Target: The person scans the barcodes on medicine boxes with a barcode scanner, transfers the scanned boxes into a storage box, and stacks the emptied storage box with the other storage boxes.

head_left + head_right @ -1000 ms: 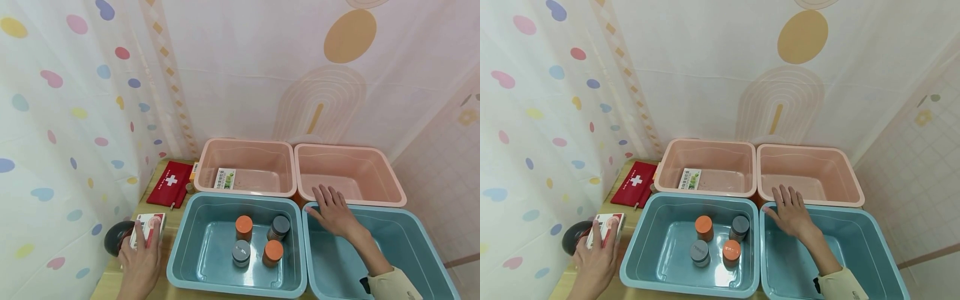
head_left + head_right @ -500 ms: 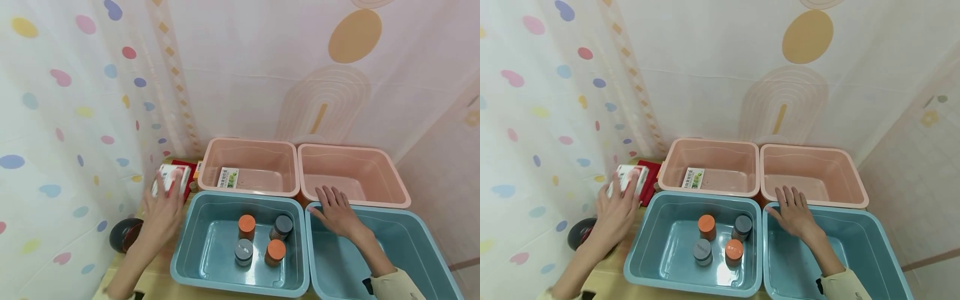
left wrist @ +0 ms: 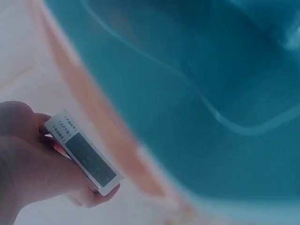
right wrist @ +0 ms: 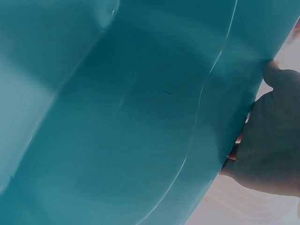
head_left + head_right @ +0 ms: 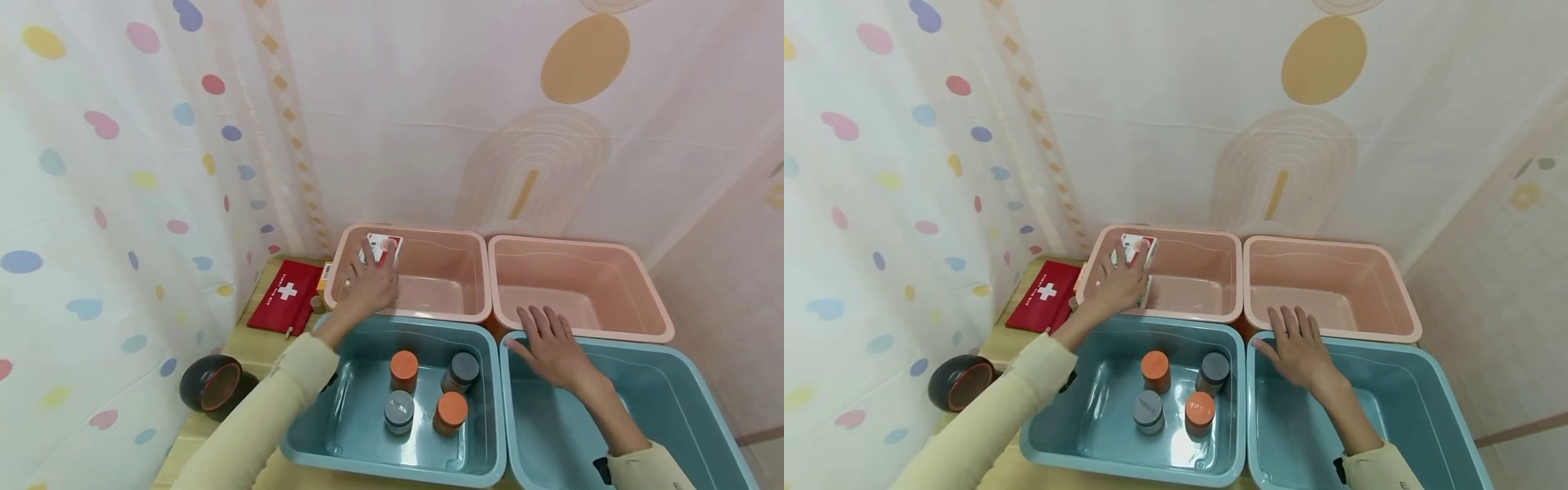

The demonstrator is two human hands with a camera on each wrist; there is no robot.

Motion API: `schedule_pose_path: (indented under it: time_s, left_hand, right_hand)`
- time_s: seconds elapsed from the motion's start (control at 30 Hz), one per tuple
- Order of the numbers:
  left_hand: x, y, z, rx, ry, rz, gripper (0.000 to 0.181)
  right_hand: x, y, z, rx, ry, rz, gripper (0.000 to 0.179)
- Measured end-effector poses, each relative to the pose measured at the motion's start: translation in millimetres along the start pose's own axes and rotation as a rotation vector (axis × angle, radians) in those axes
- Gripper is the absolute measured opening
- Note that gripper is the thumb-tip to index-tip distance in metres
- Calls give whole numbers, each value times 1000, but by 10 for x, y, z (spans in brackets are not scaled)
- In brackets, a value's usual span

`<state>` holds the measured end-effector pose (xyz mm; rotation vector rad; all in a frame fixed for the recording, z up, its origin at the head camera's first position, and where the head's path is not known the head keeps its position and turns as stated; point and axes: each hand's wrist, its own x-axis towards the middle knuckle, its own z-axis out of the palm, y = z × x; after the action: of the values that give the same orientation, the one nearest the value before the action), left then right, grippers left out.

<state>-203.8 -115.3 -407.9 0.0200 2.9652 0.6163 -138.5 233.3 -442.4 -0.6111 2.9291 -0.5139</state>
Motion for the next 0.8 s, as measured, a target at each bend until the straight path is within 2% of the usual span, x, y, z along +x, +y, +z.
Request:
schedule_pose_path:
  time_s: [0.1, 0.23, 0.37, 0.47, 0.6, 0.7, 0.8]
  left_hand:
    - [138, 41, 109, -11, -88, -102, 68]
    - [278, 79, 194, -4, -167, -213, 72]
    - [461, 40, 298, -54, -228, -284, 83]
    - [603, -60, 415, -77, -274, -337, 83]
    - [705, -237, 543, -58, -328, -358, 77]
    - [697, -312, 546, -50, -352, -345, 77]
    - [672, -316, 509, -61, -351, -353, 77]
  right_hand:
    - [-17, -11, -2, -5, -4, -1, 76]
    - [-41, -27, -25, -35, -9, -3, 73]
    - [-62, -27, -39, -49, -5, -2, 72]
    - [-76, -34, -45, -46, -10, 3, 73]
    - [-85, -50, -51, -45, -16, 2, 74]
    - [-84, -67, -50, -44, -17, -1, 74]
    - [-91, -70, -52, -42, -16, -3, 74]
